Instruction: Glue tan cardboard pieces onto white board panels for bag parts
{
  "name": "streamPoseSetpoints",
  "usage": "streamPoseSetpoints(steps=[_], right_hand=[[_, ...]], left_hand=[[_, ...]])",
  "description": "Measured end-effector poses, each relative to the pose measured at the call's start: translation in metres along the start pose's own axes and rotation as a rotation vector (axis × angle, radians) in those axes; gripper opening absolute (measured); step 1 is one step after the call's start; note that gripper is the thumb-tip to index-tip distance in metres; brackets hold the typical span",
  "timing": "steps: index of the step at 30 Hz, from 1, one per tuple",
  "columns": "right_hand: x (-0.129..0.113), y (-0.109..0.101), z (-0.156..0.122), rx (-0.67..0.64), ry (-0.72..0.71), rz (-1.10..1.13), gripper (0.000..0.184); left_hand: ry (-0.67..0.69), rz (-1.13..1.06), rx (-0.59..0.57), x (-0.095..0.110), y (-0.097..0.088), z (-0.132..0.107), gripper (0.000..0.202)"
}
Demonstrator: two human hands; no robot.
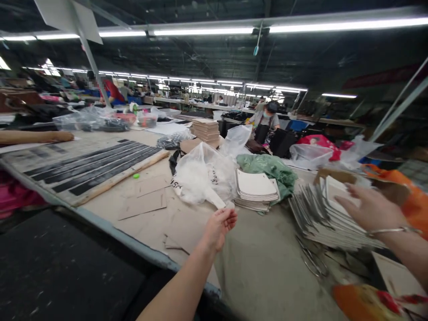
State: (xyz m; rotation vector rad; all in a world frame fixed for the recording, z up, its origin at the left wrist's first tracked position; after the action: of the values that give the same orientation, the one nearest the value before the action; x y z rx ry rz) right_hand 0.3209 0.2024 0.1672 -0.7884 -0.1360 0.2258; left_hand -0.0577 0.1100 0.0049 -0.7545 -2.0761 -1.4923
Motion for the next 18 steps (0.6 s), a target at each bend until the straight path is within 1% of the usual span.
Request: streamPoseSetpoints(steps=[1,2,4,5,6,7,9,11,13,15,18], right_hand=[[-0.029,0.015,-0.004,-0.062,-0.014,0.001,0.067],[-0.062,0.028,-0.008,-0.107,-0.067,0.009,0.062],[-0.127,0.057,-0.015,-0.189,-0.244,0.038,0.057],[-0.151,0.071,-0.016,-0.215,-0.293,0.044,0.056],[-0.169,0.087,-0.016,-0.239,-0.325,0.043,0.057],[-0.180,0.102,-0.015,-0.260,-0.337,0.039,0.059],[-0.190,0.133,-0.010,-0.298,-0.328,0.016,0.066],[-0.190,0.161,-0.004,-0.334,-0.315,-0.023,0.070],[-0.187,0.182,0.002,-0.376,-0.319,-0.074,0.070],[-0.186,0.195,0.006,-0.416,-0.350,-0.113,0.069],[-0.189,0.200,0.008,-0.439,-0.446,-0.121,0.066]], left_hand=[[0.014,-0.031,0.015,0.005,-0.002,0.001,0.024],[0.022,-0.068,0.029,0.010,-0.004,0.002,0.023],[0.025,-0.142,0.056,0.016,-0.009,0.004,0.019],[0.020,-0.174,0.067,0.018,-0.012,0.005,0.018],[0.010,-0.201,0.074,0.019,-0.013,0.005,0.016],[-0.001,-0.222,0.079,0.019,-0.014,0.005,0.015],[-0.023,-0.243,0.083,0.020,-0.015,0.005,0.014],[-0.036,-0.250,0.075,0.020,-0.014,0.004,0.015],[-0.042,-0.258,0.058,0.021,-0.012,0.004,0.016],[-0.049,-0.272,0.043,0.021,-0.010,0.004,0.017],[-0.058,-0.281,0.029,0.019,-0.007,0.004,0.018]])
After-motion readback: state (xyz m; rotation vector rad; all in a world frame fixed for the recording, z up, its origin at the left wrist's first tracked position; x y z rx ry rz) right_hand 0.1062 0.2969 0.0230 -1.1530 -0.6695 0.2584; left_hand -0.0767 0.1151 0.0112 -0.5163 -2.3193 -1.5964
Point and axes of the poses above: each hand's wrist, its own z-axis towards the middle knuckle, its own y-axis out of the palm, x = y × z, the point moved 7 cm from there along z, towards the middle knuckle, and after that the axes turned 6 degrees about x, right-handed, at the moved point
